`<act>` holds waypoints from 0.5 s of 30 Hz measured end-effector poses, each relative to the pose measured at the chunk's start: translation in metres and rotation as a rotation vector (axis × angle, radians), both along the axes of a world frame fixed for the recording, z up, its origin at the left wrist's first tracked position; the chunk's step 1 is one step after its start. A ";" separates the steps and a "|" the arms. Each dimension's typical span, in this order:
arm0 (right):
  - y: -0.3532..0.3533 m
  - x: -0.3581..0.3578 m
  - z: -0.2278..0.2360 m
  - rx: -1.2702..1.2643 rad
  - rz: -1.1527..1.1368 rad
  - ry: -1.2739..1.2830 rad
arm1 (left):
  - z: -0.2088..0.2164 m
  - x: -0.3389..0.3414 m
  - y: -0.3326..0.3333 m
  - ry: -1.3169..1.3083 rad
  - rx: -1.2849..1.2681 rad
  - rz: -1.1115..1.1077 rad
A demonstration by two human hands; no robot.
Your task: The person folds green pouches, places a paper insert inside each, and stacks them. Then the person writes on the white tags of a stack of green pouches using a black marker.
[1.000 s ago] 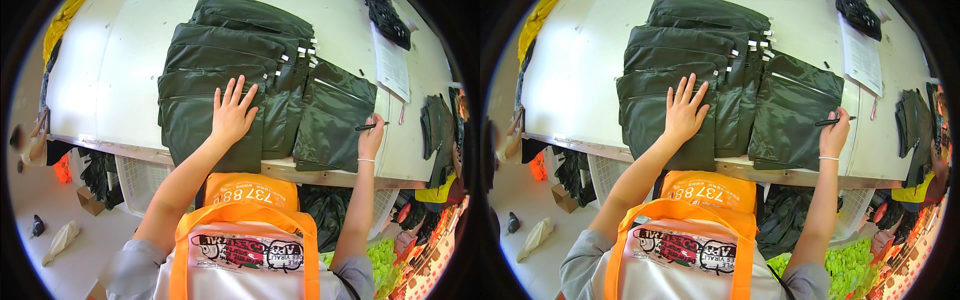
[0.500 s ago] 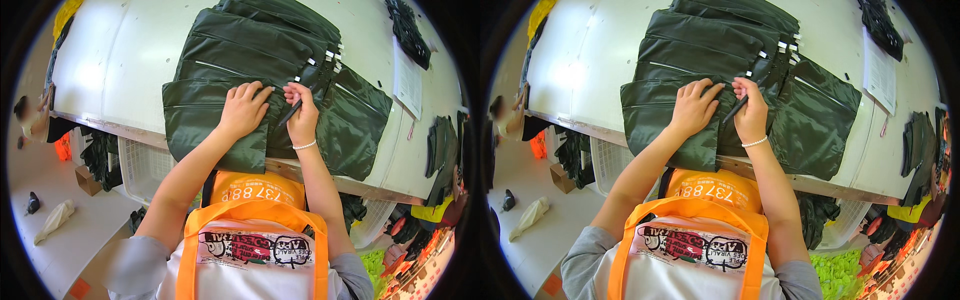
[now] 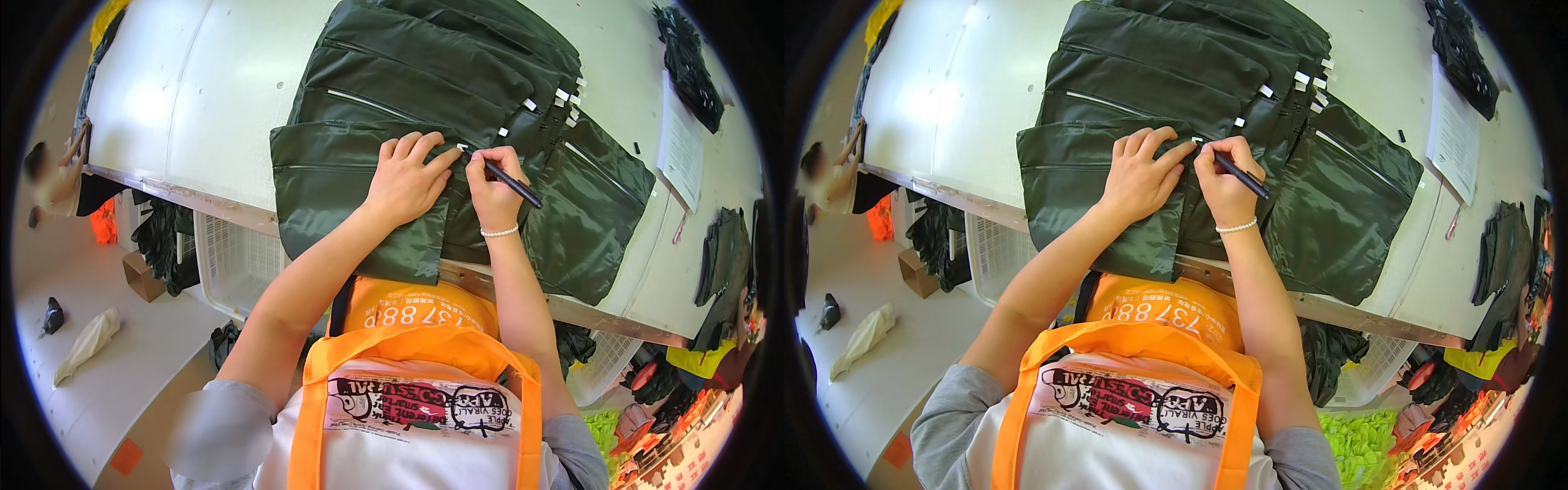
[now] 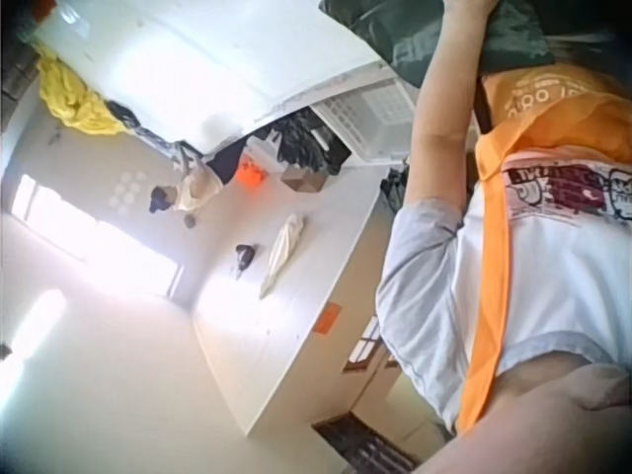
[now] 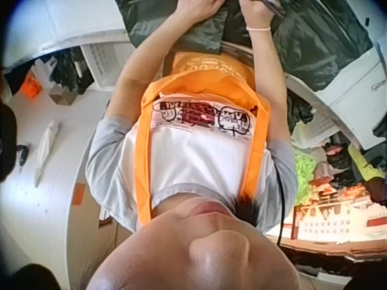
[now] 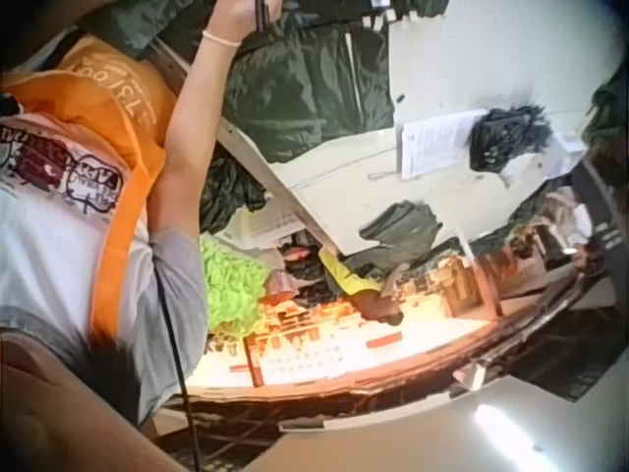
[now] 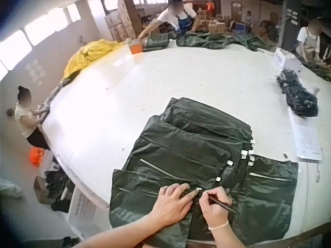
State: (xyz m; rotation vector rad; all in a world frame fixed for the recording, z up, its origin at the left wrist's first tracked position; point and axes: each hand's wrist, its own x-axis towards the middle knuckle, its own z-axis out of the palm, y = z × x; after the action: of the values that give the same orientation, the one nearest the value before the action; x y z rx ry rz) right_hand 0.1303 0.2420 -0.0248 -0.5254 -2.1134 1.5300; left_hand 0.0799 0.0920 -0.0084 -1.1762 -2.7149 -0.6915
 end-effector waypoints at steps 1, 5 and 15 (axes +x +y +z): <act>0.000 -0.001 -0.002 0.022 -0.002 0.017 | -0.001 0.000 0.000 0.001 0.005 -0.002; -0.001 -0.002 -0.006 0.079 -0.007 0.037 | -0.003 0.000 0.000 0.005 -0.008 -0.002; -0.002 -0.004 -0.006 0.100 0.006 0.060 | -0.004 -0.001 0.001 0.013 -0.021 0.001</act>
State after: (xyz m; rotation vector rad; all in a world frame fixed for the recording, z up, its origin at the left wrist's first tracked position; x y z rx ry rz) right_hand 0.1261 0.2395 -0.0312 -0.4332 -2.1340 1.4165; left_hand 0.0793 0.0934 -0.0129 -1.1789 -2.7182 -0.6545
